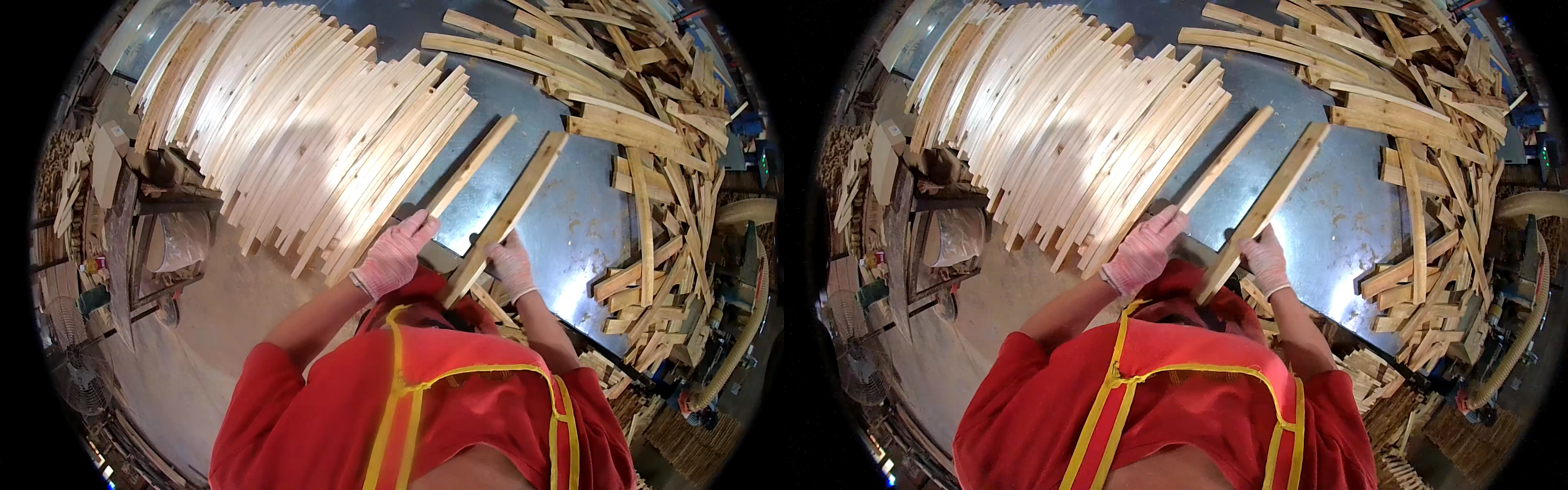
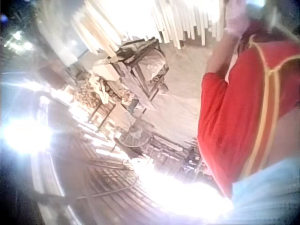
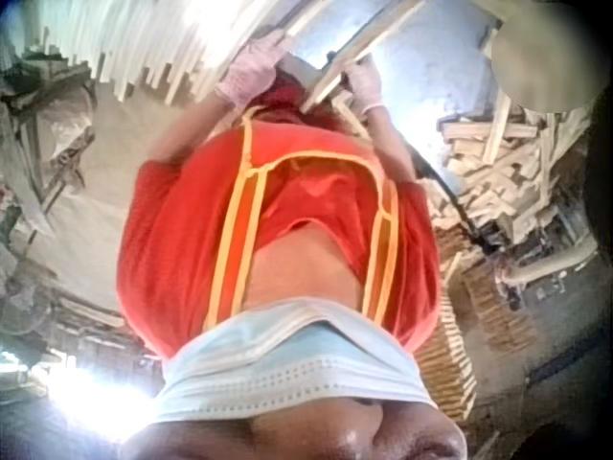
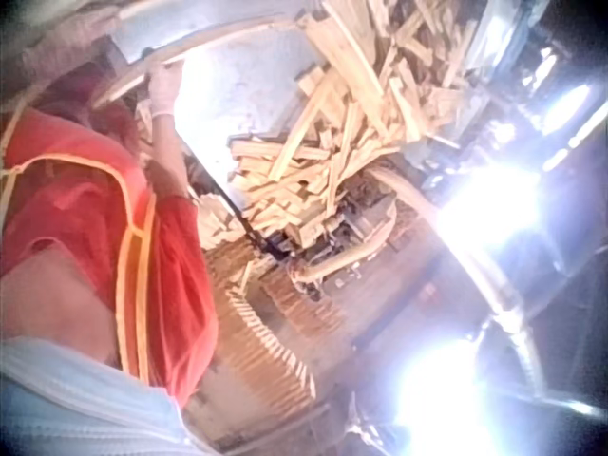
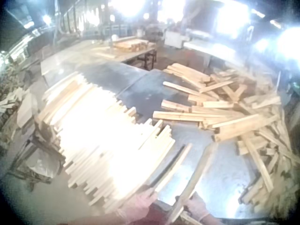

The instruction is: The person repeatedly picks up thin wooden planks from a large pile on a metal table and stacks them neatly on the left side. The person handles the planks one at a time, aligning them into a growing stack throughout the clip.

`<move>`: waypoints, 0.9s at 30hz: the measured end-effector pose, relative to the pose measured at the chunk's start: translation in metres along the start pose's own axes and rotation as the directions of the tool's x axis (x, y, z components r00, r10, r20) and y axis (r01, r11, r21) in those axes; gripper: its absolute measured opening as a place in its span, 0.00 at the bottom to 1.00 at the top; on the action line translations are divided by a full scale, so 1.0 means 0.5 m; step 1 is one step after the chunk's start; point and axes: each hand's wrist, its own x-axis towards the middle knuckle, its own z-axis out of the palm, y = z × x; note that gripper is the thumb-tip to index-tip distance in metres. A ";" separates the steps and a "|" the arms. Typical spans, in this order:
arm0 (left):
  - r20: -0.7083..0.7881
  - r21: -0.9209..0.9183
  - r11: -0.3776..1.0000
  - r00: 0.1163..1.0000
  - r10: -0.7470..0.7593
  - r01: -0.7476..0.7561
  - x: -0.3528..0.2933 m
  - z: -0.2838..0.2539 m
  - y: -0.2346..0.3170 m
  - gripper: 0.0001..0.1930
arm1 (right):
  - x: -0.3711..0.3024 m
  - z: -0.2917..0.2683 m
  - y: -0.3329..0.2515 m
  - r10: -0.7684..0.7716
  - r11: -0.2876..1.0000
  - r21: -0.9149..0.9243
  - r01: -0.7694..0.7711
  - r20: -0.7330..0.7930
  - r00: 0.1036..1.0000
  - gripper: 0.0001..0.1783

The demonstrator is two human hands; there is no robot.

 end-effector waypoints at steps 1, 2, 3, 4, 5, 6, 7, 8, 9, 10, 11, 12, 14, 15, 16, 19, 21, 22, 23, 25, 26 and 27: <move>-0.026 -0.184 0.978 0.995 -0.101 0.095 -0.003 -0.013 0.004 0.33 | -0.038 0.042 -0.049 0.012 0.982 -0.190 -0.010 0.011 1.000 0.32; -0.030 -0.364 0.917 0.982 -0.187 0.163 0.004 -0.050 0.023 0.34 | -0.049 0.068 -0.055 0.025 0.962 -0.272 -0.016 0.030 0.999 0.34; -0.016 -0.526 0.820 0.962 -0.274 0.225 0.011 -0.089 0.041 0.35 | -0.056 0.095 -0.056 0.040 0.937 -0.348 -0.019 0.053 0.998 0.37; 0.104 -0.731 0.604 0.926 -0.362 0.318 0.015 -0.127 0.047 0.39 | -0.059 0.132 -0.065 0.054 0.919 -0.394 -0.015 0.089 0.995 0.39; 0.087 -0.779 0.543 0.912 -0.401 0.313 0.019 -0.134 0.047 0.40 | -0.054 0.170 -0.074 0.068 0.897 -0.441 -0.004 0.129 0.989 0.42; 0.075 -0.825 0.480 0.900 -0.430 0.298 0.030 -0.139 0.049 0.40 | -0.023 0.194 -0.070 0.139 0.824 -0.567 0.009 0.217 0.966 0.46; 0.065 -0.865 0.417 0.887 -0.457 0.278 0.044 -0.142 0.051 0.40 | 0.008 0.214 -0.067 0.063 0.790 -0.589 0.169 0.352 0.934 0.45; 0.031 -0.870 0.418 0.877 -0.480 0.260 0.049 -0.124 0.038 0.42 | 0.038 0.232 -0.065 -0.005 0.740 -0.586 0.329 0.485 0.874 0.45; 0.041 -0.902 0.361 0.880 -0.472 0.236 0.066 -0.127 0.041 0.42 | 0.067 0.242 -0.062 -0.062 0.675 -0.560 0.481 0.606 0.793 0.44; 0.052 -0.930 0.299 0.883 -0.467 0.213 0.079 -0.130 0.043 0.42 | 0.074 0.235 -0.067 -0.105 0.841 -0.319 0.437 0.697 0.710 0.45; 0.062 -0.955 0.230 0.885 -0.461 0.187 0.090 -0.131 0.044 0.42 | 0.067 0.236 -0.093 -0.137 0.946 -0.080 0.314 0.780 0.611 0.46; 0.023 -0.951 0.263 0.889 -0.458 0.160 0.099 -0.134 0.052 0.42 | 0.036 0.202 -0.117 -0.096 0.995 0.058 0.084 0.807 0.583 0.47; -0.063 -0.943 0.320 0.896 -0.439 0.090 0.129 -0.133 0.093 0.42 | -0.064 0.139 -0.202 -0.006 0.952 0.172 -0.252 0.836 0.549 0.54; -0.057 -0.892 0.426 0.898 -0.435 0.149 0.149 -0.112 0.117 0.41 | -0.090 0.113 -0.213 -0.027 0.962 0.167 -0.214 0.844 0.536 0.55; -0.048 -0.830 0.519 0.901 -0.431 0.204 0.166 -0.083 0.146 0.40 | -0.104 0.090 -0.185 -0.059 0.948 0.236 -0.214 0.791 0.609 0.55; -0.080 -0.666 0.732 0.962 -0.260 0.143 0.220 -0.032 0.203 0.35 | -0.111 0.034 -0.153 -0.103 0.856 0.473 -0.207 0.550 0.829 0.45; 0.081 -0.820 0.512 0.936 -0.342 0.257 0.256 0.018 0.202 0.35 | -0.077 -0.025 -0.135 -0.033 0.746 0.586 -0.315 0.505 0.862 0.41; 0.083 -0.909 0.335 0.896 -0.436 0.248 0.274 0.029 0.210 0.35 | -0.076 -0.060 -0.133 0.074 0.685 0.628 -0.369 0.443 0.893 0.37; 0.087 -0.889 0.359 0.874 -0.479 0.285 0.287 0.049 0.187 0.31 | -0.079 -0.091 -0.129 0.047 0.685 0.621 -0.380 0.483 0.875 0.37; 0.169 -0.776 0.463 0.849 -0.500 0.428 0.285 0.053 0.179 0.32 | -0.090 -0.134 -0.128 -0.006 0.687 0.602 -0.406 0.564 0.826 0.37; 0.202 -0.824 0.381 0.845 -0.495 0.420 0.291 0.055 0.188 0.31 | -0.102 -0.144 -0.133 -0.017 0.718 0.590 -0.370 0.546 0.838 0.38; 0.233 -0.864 0.293 0.840 -0.489 0.410 0.297 0.060 0.198 0.30 | -0.113 -0.153 -0.138 0.006 0.755 0.553 -0.352 0.531 0.847 0.38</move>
